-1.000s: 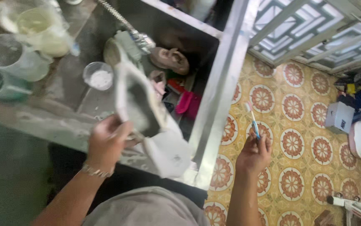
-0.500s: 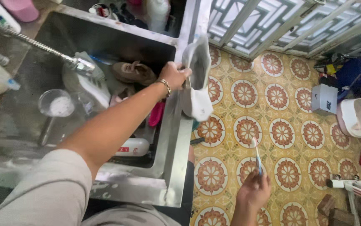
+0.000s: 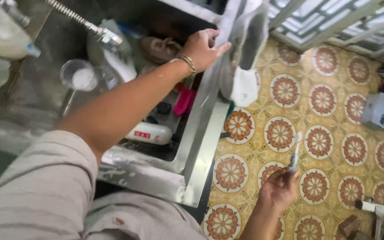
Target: The person scrubs a white sneaker with a toothbrush and a pink brush, applying soap and water to the interior and exterior surfaces. They rinse the shoe under a faucet and continue scrubbing the sole and upper parts.
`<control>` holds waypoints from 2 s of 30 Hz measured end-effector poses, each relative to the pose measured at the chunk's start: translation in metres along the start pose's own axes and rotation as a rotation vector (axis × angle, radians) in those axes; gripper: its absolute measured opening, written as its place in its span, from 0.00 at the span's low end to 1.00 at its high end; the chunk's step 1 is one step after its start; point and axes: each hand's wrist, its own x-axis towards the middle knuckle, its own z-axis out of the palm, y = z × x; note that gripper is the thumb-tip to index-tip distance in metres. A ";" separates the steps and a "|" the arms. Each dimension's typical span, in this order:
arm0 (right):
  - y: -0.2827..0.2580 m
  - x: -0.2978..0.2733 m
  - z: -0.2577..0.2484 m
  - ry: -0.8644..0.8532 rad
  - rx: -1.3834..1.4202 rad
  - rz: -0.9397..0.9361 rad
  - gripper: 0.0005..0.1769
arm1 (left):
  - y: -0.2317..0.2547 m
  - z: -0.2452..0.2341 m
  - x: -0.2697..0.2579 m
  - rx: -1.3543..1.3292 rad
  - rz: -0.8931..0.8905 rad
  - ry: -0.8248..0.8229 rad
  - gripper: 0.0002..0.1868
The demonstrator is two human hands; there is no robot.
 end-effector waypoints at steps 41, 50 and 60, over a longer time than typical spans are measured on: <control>0.160 -0.173 0.077 -0.952 -1.164 -0.461 0.10 | -0.280 -0.113 -0.069 1.074 -0.431 -0.740 0.61; 0.170 -0.151 0.063 -0.946 -1.115 -0.440 0.17 | -0.245 -0.121 -0.097 1.403 -0.340 -0.788 0.56; 0.167 -0.158 0.103 -1.200 -1.106 -0.781 0.26 | -0.089 -0.232 -0.302 0.210 0.345 -0.046 0.27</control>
